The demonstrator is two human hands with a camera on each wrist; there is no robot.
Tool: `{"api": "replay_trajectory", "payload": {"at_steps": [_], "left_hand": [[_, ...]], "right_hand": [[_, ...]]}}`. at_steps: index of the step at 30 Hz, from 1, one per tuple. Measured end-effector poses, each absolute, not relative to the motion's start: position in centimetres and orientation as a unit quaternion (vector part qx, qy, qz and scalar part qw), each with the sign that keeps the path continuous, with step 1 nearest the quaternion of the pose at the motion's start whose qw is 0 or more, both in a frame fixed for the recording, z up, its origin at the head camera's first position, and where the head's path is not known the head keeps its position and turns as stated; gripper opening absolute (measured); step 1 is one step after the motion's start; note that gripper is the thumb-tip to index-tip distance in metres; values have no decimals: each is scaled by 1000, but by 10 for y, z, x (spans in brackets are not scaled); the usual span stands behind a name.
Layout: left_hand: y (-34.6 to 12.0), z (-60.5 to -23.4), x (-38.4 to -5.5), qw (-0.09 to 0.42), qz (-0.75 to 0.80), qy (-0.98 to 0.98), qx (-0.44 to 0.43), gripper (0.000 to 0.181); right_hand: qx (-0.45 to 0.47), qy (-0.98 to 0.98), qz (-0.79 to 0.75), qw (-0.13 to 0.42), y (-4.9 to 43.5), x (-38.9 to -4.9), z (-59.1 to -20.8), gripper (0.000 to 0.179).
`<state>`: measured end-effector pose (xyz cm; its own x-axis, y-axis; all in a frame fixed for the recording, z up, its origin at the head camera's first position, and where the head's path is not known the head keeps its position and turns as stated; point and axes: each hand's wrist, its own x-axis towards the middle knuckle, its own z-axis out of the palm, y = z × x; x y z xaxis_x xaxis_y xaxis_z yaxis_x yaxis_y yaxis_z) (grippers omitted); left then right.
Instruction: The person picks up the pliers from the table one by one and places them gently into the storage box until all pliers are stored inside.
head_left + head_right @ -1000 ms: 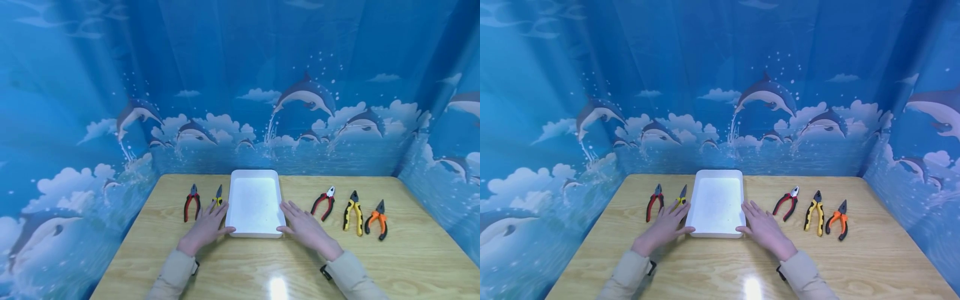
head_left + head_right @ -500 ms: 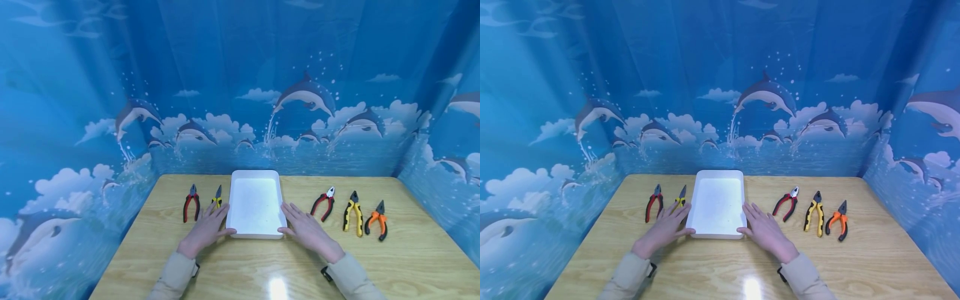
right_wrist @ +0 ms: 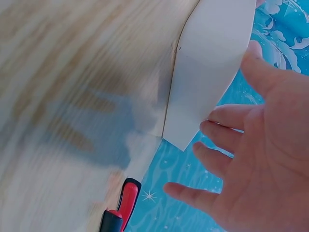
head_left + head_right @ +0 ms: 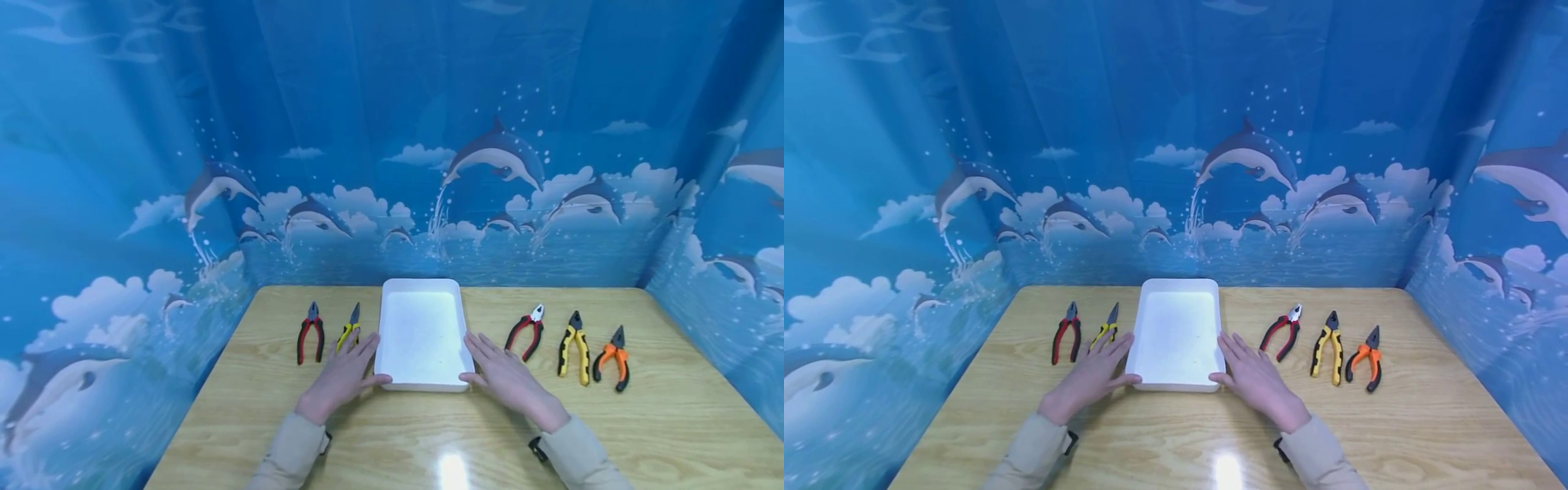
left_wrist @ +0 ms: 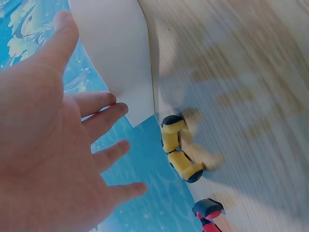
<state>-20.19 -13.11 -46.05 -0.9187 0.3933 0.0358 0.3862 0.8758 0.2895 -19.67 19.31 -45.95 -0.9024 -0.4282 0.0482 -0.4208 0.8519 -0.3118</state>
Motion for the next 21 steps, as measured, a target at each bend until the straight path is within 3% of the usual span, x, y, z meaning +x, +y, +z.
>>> {"api": "replay_trajectory", "payload": {"at_steps": [21], "left_hand": [[-110, -462, -202, 16, 132, 969, 210, 87]], "right_hand": [[-203, 965, -161, 29, 209, -189, -455, 68]]}}
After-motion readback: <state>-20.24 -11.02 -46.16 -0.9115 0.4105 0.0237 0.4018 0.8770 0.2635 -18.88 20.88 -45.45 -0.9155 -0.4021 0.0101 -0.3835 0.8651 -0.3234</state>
